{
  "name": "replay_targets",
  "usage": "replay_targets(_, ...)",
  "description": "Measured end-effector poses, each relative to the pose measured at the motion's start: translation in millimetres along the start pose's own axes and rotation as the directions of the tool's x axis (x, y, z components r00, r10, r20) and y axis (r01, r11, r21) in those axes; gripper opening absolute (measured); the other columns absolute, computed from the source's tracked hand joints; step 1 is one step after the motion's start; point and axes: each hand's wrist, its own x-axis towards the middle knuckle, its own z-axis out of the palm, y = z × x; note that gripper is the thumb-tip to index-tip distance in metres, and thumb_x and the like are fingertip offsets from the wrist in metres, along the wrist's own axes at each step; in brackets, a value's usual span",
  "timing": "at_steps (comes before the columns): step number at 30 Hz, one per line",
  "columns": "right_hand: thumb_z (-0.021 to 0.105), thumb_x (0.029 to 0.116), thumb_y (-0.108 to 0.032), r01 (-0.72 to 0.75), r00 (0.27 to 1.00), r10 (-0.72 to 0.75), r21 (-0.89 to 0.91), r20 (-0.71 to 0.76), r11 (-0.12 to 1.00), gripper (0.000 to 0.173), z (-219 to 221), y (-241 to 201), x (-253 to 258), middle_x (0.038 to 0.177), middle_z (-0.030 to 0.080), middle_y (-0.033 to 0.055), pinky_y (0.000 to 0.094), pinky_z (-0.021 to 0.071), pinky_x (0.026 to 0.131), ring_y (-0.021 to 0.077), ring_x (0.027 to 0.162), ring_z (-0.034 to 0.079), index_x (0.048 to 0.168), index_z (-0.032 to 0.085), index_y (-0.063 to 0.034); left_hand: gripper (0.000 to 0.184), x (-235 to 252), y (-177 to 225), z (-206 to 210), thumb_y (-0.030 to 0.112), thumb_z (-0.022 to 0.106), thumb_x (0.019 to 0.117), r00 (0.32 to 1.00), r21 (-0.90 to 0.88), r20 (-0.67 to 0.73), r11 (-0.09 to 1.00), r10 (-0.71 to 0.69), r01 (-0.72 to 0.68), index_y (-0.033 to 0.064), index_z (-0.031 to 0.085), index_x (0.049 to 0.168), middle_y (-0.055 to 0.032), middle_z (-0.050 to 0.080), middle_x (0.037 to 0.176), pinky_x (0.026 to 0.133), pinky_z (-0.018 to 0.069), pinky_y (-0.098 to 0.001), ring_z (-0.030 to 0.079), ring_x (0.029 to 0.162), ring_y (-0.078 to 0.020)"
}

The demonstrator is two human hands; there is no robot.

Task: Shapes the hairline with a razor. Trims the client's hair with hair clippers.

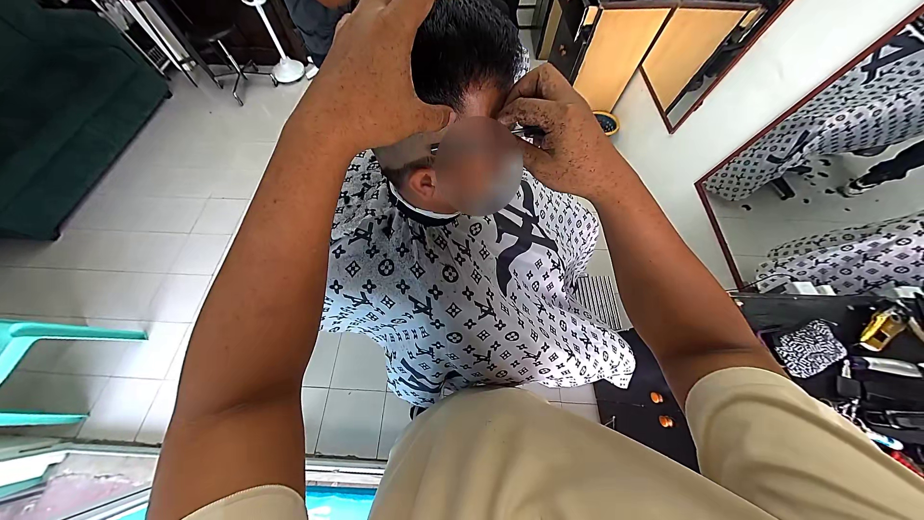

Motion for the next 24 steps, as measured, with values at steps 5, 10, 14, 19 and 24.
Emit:
replay_targets(5,0.064,0.0993,-0.018,0.000,1.000,0.001,0.034,-0.023,0.999,0.019,0.7,1.1,-1.5,0.111,0.057,0.0131,0.0200,0.0468,0.080,0.0125,0.097,0.056,0.107,0.073,-0.0038,0.089,0.1,-2.4,1.1,0.045,0.083,0.0758,1.000,0.008,0.017,1.000,0.025,-0.025,0.0185,0.046,0.152,-0.0206,0.049,0.150,0.112,0.0289,-0.0663,0.043,0.141,-0.0413)
replay_targets(10,0.063,0.0996,-0.019,-0.006,1.000,0.006,0.028,-0.020,1.000,0.019,1.0,0.1,-1.3,0.110,0.057,0.0131,0.0215,0.0465,0.082,0.0136,0.098,0.056,0.107,0.073,-0.0042,0.086,-0.7,-0.6,2.5,0.040,0.084,0.0764,0.999,0.014,0.019,0.999,0.031,-0.031,0.0232,0.047,0.152,-0.0188,0.049,0.150,0.111,0.0293,-0.0660,0.044,0.140,-0.0406)
replay_targets(14,0.063,0.1001,-0.020,-0.011,1.000,0.011,0.005,-0.007,1.000,0.019,1.5,0.4,-1.0,0.111,0.057,0.0131,0.0223,0.0477,0.084,0.0152,0.102,0.056,0.107,0.074,-0.0058,0.082,-0.5,-0.7,2.6,0.040,0.083,0.0771,0.999,0.013,0.011,0.999,0.030,-0.030,0.0221,0.049,0.150,-0.0193,0.051,0.147,0.111,0.0298,-0.0660,0.046,0.138,-0.0407)
replay_targets(19,0.063,0.1002,-0.021,-0.008,1.000,0.008,0.000,-0.014,1.000,0.020,1.3,-0.7,-1.8,0.113,0.057,0.0137,0.0219,0.0472,0.082,0.0148,0.101,0.056,0.108,0.073,-0.0054,0.083,0.7,-4.1,4.3,0.046,0.081,0.0782,0.999,0.013,0.007,0.999,0.037,-0.037,0.0197,0.049,0.150,-0.0183,0.053,0.147,0.112,0.0288,-0.0665,0.044,0.140,-0.0402)
replay_targets(24,0.062,0.1003,-0.019,0.006,1.000,-0.006,0.000,-0.024,1.000,0.020,2.1,1.0,-2.0,0.111,0.058,0.0141,0.0236,0.0474,0.087,0.0162,0.103,0.056,0.108,0.073,-0.0038,0.085,0.3,-2.0,3.8,0.046,0.079,0.0790,1.000,0.033,0.014,0.999,0.028,-0.028,0.0115,0.048,0.151,-0.0207,0.053,0.146,0.113,0.0279,-0.0671,0.045,0.140,-0.0410)
